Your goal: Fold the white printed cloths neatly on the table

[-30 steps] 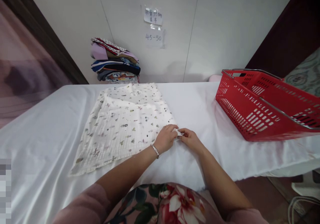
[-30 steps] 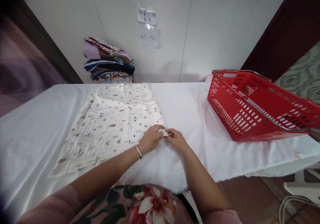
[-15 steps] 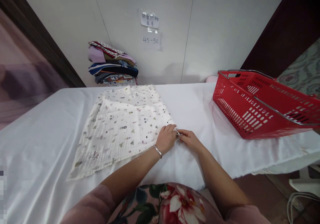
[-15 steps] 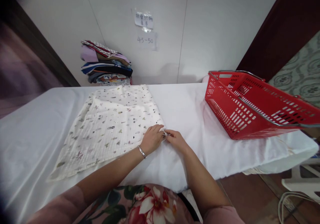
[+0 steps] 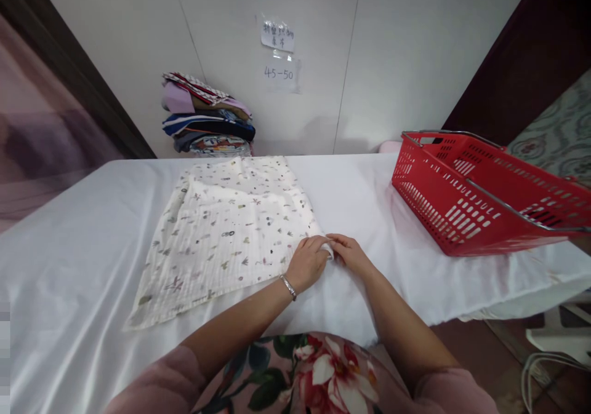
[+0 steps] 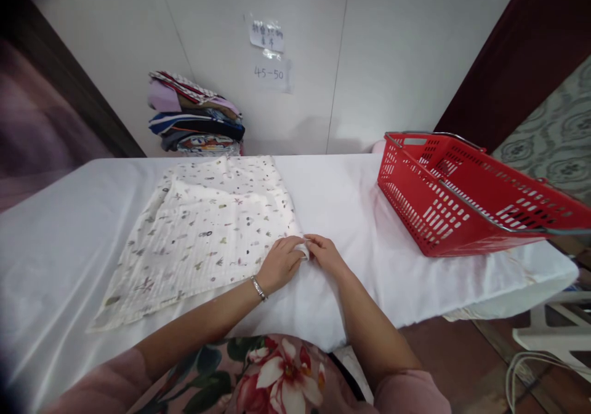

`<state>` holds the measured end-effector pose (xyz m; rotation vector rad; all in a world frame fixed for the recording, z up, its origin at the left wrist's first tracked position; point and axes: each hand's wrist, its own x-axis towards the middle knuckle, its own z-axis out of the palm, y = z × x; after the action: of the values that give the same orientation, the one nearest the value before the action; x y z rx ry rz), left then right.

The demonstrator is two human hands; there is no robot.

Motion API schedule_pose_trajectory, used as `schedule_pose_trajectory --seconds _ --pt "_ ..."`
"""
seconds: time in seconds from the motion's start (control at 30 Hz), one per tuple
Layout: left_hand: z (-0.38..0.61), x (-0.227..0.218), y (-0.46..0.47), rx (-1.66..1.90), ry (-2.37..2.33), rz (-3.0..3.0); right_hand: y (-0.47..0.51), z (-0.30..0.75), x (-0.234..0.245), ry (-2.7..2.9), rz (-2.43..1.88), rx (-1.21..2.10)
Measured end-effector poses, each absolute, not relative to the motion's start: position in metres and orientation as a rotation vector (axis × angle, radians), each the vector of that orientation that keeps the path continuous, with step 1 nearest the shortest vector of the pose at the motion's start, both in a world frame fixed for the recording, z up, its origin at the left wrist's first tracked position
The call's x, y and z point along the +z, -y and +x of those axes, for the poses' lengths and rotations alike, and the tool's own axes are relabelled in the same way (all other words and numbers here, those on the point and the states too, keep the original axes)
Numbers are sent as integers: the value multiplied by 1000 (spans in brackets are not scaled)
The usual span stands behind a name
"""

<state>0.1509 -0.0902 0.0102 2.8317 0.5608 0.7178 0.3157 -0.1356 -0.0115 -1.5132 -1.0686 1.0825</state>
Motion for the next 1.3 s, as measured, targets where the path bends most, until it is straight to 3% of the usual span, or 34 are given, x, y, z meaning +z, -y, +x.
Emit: schedule_pose_trajectory --seconds 0.5,1.3 --pt "163 1 87 770 -558 2885 123 313 -16 1104 -1582 1081" --pt "159 -10 87 742 -342 2939 -96 321 -14 1159 -1880 964"
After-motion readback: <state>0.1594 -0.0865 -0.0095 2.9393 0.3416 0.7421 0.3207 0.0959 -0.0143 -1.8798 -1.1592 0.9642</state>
